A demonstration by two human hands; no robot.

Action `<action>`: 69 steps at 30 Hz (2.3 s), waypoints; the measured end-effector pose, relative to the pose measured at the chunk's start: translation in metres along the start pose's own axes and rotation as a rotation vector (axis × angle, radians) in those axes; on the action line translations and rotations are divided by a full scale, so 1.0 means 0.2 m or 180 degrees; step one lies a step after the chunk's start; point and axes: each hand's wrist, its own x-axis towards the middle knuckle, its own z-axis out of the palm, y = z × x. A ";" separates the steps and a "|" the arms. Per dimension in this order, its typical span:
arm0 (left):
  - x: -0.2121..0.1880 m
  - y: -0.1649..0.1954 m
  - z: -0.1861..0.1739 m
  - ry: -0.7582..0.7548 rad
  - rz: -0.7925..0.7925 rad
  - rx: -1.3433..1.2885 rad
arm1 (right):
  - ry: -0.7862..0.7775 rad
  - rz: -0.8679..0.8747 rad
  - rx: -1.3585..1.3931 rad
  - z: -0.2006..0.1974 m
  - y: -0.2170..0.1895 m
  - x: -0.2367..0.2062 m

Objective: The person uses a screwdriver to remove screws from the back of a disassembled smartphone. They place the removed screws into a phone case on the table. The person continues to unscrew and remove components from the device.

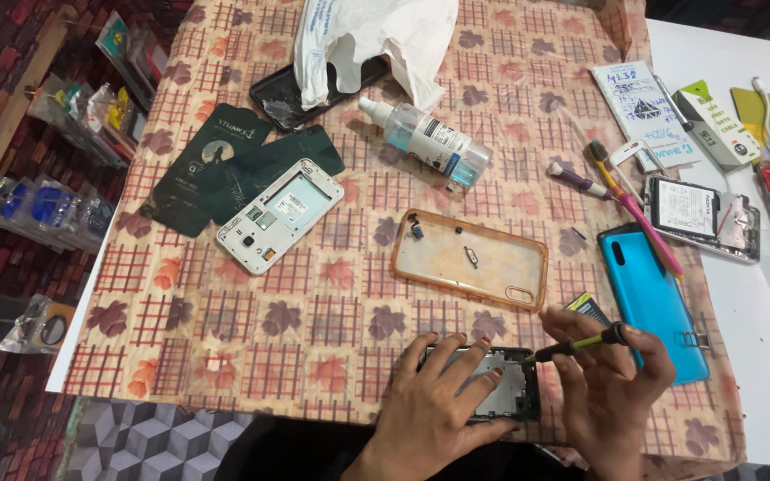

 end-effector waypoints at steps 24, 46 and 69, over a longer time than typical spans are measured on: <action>-0.04 0.02 0.08 0.0074 0.0447 0.0431 | -0.0506 -0.0369 0.0321 -0.03 0.06 -0.02; -0.05 0.10 0.14 -0.0105 0.0205 0.0647 | -0.0174 -0.0221 0.0111 0.02 0.04 0.00; -0.06 0.11 0.20 0.0203 0.0305 0.1046 | 0.0207 -0.0135 -0.0197 0.02 0.10 -0.02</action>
